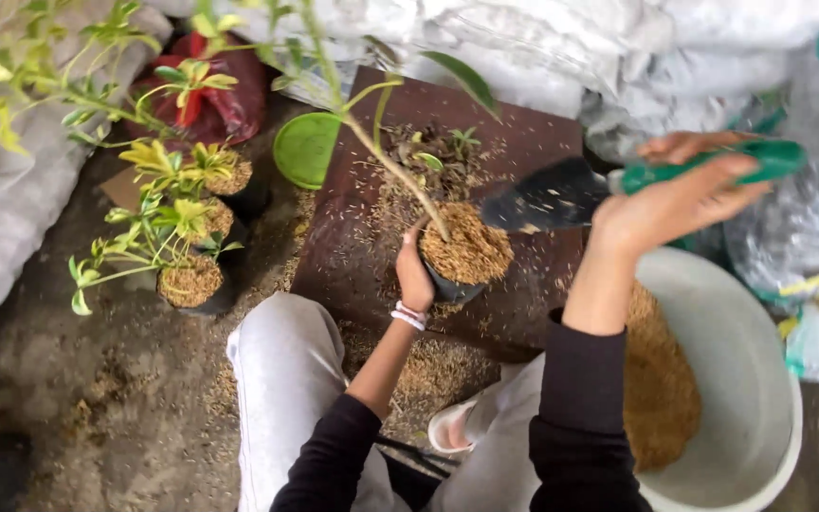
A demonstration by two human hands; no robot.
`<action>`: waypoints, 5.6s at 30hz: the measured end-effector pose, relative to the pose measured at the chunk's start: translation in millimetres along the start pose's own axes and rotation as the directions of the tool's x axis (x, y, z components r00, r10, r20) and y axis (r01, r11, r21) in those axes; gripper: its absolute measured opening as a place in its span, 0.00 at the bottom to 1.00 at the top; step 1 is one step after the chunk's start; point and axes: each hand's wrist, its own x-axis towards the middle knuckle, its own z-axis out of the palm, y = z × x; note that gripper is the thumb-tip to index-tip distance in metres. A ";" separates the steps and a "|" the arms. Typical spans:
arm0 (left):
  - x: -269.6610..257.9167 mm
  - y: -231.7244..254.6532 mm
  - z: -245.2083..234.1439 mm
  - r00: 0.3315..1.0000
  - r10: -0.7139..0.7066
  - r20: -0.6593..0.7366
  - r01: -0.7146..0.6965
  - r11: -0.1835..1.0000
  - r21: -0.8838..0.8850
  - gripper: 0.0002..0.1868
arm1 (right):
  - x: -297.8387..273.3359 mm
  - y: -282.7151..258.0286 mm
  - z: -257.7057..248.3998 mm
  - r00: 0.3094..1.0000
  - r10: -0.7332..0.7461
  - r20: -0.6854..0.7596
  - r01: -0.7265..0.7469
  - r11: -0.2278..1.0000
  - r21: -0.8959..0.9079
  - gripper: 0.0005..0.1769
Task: A person is repotting a plant by removing it from a small nursery bag and placing it into a larger container with fresh substrate.
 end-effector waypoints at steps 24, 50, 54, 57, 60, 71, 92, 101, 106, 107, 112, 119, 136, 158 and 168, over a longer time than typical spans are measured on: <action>4.8 -30.2 9.9 0.974 0.226 0.000 -0.226 0.973 0.056 0.39 | -9.5 126.9 23.7 0.706 0.687 0.174 -0.705 0.660 0.259 0.29; -0.8 -15.7 11.8 0.995 0.082 -0.052 -0.080 0.996 0.041 0.39 | -0.7 110.9 24.0 0.789 0.594 0.155 -0.609 0.728 0.314 0.25; -0.7 -16.2 13.3 0.990 0.129 -0.062 -0.126 0.991 0.051 0.40 | -5.5 115.8 32.7 0.723 0.678 0.131 -0.681 0.668 0.301 0.27; -0.1 -15.4 13.2 0.987 0.152 -0.061 -0.148 0.987 0.066 0.44 | -17.5 121.4 39.8 0.720 0.691 0.064 -0.677 0.678 0.287 0.28; -1.2 -16.3 12.1 0.984 0.159 -0.084 -0.158 0.987 0.010 0.41 | -27.1 130.4 31.7 0.717 0.663 0.215 -0.690 0.629 0.359 0.27; -3.4 -27.6 13.3 0.969 0.178 -0.173 -0.168 0.983 0.070 0.40 | -49.0 140.6 28.2 0.684 0.617 0.390 -0.729 0.563 0.389 0.29; -20.6 -10.3 19.7 0.969 0.180 -0.166 -0.185 0.983 -0.012 0.44 | -28.8 -0.1 36.1 0.839 0.281 0.466 -0.344 0.938 0.054 0.29; -19.8 -11.5 19.7 0.958 0.237 -0.163 -0.242 0.970 -0.006 0.43 | -71.2 -21.1 28.0 0.841 0.353 0.411 -0.464 0.861 0.210 0.30; -12.6 -17.8 20.5 0.951 0.263 -0.164 -0.277 0.958 -0.069 0.39 | -47.0 -27.1 21.1 0.881 0.187 0.435 -0.312 0.921 0.235 0.34; -16.2 -19.2 22.5 0.947 0.273 -0.168 -0.286 0.957 -0.055 0.38 | -39.0 -34.1 14.3 0.884 0.133 0.448 -0.252 0.943 0.216 0.41; -19.7 -20.4 26.2 0.933 0.309 -0.182 -0.311 0.950 0.018 0.38 | -70.9 -49.4 22.7 0.980 0.192 0.061 -0.187 0.980 -0.071 0.38; -18.1 -14.0 25.0 0.950 0.230 -0.210 -0.248 0.967 -0.065 0.39 | -120.4 -19.3 49.3 0.977 0.204 0.067 -0.207 0.978 0.035 0.31; -16.0 -8.3 24.7 0.943 0.284 -0.176 -0.295 0.955 -0.037 0.37 | -55.5 -28.4 17.6 0.965 0.182 0.190 -0.187 0.982 0.009 0.34; 84.6 -56.6 -13.8 0.856 -0.024 0.516 0.138 0.973 -0.184 0.29 | -61.9 23.4 22.0 0.971 0.181 -0.156 -0.199 0.974 -0.109 0.34; 162.2 -150.9 -11.2 0.656 -0.091 0.749 0.217 0.973 -0.072 0.30 | -49.3 16.6 37.1 0.986 0.164 -0.032 -0.167 0.977 -0.136 0.31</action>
